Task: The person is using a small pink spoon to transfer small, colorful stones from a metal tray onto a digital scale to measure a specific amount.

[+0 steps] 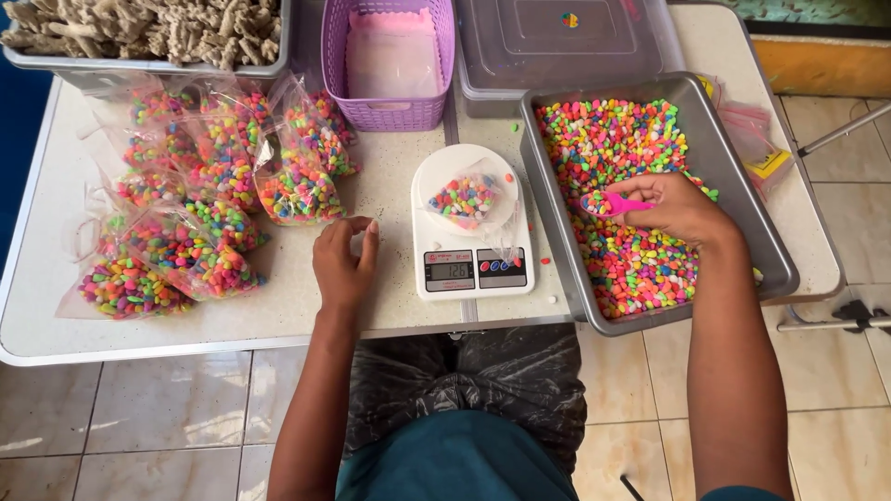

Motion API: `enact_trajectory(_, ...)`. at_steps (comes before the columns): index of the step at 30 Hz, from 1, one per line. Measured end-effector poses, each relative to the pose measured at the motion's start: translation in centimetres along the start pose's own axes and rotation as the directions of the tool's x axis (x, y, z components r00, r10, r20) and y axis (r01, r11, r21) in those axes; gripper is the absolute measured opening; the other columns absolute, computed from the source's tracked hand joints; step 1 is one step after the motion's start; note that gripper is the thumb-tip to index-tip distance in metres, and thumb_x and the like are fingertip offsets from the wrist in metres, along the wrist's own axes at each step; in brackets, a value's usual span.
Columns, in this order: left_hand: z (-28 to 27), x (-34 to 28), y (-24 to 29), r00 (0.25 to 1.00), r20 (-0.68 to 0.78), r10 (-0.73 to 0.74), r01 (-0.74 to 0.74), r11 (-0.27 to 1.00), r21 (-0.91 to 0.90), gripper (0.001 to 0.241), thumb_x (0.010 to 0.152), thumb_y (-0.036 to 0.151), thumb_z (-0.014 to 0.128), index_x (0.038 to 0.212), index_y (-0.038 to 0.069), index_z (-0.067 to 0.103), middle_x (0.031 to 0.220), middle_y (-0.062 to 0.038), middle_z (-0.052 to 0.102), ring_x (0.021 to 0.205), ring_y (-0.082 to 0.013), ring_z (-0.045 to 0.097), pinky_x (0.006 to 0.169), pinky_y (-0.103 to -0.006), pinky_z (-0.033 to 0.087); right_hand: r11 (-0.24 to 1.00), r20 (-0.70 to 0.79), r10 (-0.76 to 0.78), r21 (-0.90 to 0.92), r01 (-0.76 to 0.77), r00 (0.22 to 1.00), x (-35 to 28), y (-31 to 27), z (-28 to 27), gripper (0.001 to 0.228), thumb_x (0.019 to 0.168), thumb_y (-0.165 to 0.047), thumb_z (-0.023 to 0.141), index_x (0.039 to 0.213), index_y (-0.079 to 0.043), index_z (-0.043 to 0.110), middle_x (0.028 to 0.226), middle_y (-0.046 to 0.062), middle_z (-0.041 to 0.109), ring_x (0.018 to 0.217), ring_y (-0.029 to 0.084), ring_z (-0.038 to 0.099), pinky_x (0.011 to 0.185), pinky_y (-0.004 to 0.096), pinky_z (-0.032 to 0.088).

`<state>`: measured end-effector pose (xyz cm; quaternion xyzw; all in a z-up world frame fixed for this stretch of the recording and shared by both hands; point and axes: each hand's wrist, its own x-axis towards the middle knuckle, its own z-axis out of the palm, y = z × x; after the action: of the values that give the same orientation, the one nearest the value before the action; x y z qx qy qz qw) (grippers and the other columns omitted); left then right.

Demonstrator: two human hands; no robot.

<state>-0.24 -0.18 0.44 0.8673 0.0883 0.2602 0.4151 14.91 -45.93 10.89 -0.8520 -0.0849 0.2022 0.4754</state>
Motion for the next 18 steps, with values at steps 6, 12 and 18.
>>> enact_trajectory(6,-0.4,0.4,0.4,0.977,-0.057,0.206,-0.207,0.978,-0.004,0.017,0.103,0.022,0.066,0.096,0.007,0.069,0.094,-0.005,0.075,0.082,-0.0224,0.067,0.062,-0.0369,0.047,0.998,-0.067,0.059,0.002,-0.059,0.996,-2.4,-5.7,2.0,0.053,0.081,0.006,0.074,0.132,-0.003,0.069,0.115,0.006,0.072,0.097,0.008,0.062,0.081,0.020,0.049)
enact_trajectory(12,0.4,0.2,-0.8,0.954,-0.050,0.297,-0.294,0.954,0.050,0.015,0.098,0.024,0.073,0.097,0.009,0.070,0.096,0.000,0.074,0.085,-0.0210,0.068,0.076,-0.0400,0.047,0.999,-0.107,0.009,0.047,-0.004,0.994,-6.7,-11.2,5.0,0.051,0.080,-0.001,0.076,0.131,-0.004,0.068,0.125,0.008,0.072,0.111,0.012,0.065,0.093,0.025,0.054)
enact_trajectory(18,0.2,0.1,0.1,0.985,0.038,0.167,-0.169,0.985,0.043,0.018,0.100,0.028,0.072,0.103,0.010,0.071,0.099,-0.010,0.075,0.094,-0.0315,0.072,0.085,-0.0459,0.053,0.975,0.007,-0.215,0.056,0.214,0.977,-8.9,-13.8,9.0,0.048,0.083,0.005,0.073,0.131,0.008,0.065,0.083,0.025,0.072,0.060,0.022,0.063,0.056,0.030,0.052)
